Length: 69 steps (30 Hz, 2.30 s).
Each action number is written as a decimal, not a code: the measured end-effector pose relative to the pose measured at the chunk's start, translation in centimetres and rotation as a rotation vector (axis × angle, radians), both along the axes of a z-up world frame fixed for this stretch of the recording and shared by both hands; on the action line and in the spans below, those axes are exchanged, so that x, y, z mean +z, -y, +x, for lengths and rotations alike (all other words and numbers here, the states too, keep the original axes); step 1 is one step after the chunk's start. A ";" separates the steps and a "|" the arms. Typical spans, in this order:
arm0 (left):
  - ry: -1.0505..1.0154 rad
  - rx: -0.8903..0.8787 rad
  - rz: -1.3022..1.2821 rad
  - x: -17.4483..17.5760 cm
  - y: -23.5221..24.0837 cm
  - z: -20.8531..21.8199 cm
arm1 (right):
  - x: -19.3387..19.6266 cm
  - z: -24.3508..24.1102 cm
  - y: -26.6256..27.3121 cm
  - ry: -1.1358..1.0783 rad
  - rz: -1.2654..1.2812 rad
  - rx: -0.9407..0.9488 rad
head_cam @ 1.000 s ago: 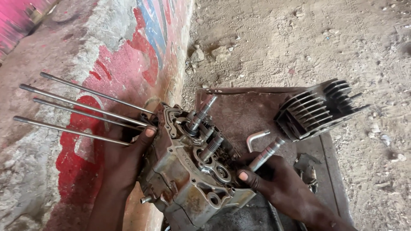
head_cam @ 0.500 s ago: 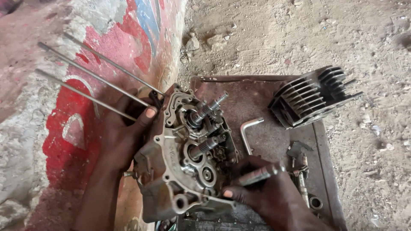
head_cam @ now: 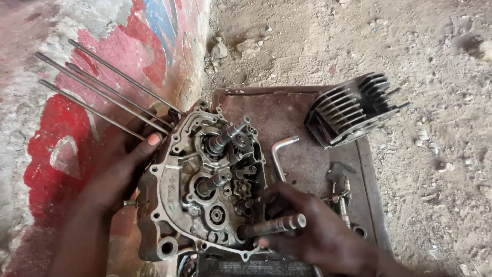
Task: Using a socket wrench to remove bolts and disassemble a motorcycle engine casing on a workbench.
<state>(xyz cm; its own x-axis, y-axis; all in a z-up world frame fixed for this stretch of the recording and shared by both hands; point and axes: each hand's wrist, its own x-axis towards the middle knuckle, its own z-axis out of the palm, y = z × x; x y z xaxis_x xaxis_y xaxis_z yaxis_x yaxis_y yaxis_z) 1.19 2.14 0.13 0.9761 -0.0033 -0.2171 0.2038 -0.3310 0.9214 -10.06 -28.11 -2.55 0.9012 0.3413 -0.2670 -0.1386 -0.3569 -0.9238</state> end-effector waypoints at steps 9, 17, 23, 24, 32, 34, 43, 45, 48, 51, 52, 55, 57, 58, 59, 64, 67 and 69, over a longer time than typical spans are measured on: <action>0.046 -0.017 0.166 1.0 -1.3 -1.3 | -9.2 -2.4 2.4 0.049 -0.931 0.172; 0.421 0.253 0.616 3.2 0.6 -3.8 | -6.7 -1.7 0.6 -0.092 -0.919 -0.002; 0.857 0.344 0.237 4.1 5.3 -6.0 | -1.6 0.1 2.0 -0.221 -0.219 -0.413; 0.906 0.277 0.246 4.9 6.6 -6.8 | -2.0 0.4 2.5 -0.083 -0.049 -0.417; 0.731 -0.161 0.204 7.3 14.0 -12.5 | 1.3 1.4 2.5 0.488 0.401 -0.431; 0.353 -0.273 0.274 5.4 15.3 -13.4 | 3.0 1.4 1.5 0.523 0.723 -0.514; 0.727 -0.363 0.536 0.2 18.4 -13.7 | 5.6 0.6 1.7 0.234 1.255 -0.343; 0.819 -0.306 0.522 0.0 19.3 -14.2 | 6.0 0.6 2.0 0.209 1.272 -0.370; 1.005 -0.137 0.549 0.8 21.1 -15.0 | 6.9 0.3 2.2 0.192 1.279 -0.437; 1.145 0.060 0.610 1.6 22.7 -15.5 | 7.4 -0.4 2.9 0.211 1.224 -0.523; 1.193 0.144 0.635 1.7 23.2 -15.5 | 7.4 -0.6 3.2 0.218 1.186 -0.566; 1.173 0.054 0.632 0.5 23.8 -16.8 | 7.8 -1.2 3.7 0.264 1.099 -0.571; 1.162 0.079 0.637 -0.4 24.5 -17.4 | 7.7 -1.3 4.1 0.256 1.113 -0.544; 1.156 0.102 0.643 -0.8 24.8 -17.6 | 7.7 -1.3 4.3 0.253 1.130 -0.517; 1.154 0.101 0.642 -1.5 24.8 -18.0 | 7.5 -1.1 4.3 0.252 1.129 -0.518; 0.267 -0.173 0.329 -3.5 24.9 -19.6 | 6.0 -0.4 4.8 0.240 1.091 -0.566; 0.168 -0.253 0.191 -1.6 23.8 -17.9 | 5.1 0.8 4.8 0.227 1.003 -0.685; 0.170 -0.269 0.174 -1.6 23.6 -17.3 | 4.8 1.2 4.6 0.212 0.964 -0.757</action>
<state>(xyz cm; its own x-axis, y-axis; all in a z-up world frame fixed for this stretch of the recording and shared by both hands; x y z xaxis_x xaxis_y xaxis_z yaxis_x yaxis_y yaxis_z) -16.14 -21.42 -1.50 0.9676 -0.2422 -0.0713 -0.0635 -0.5069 0.8597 -8.90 -32.67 2.23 0.9515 -0.3068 -0.0214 0.1702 0.5832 -0.7943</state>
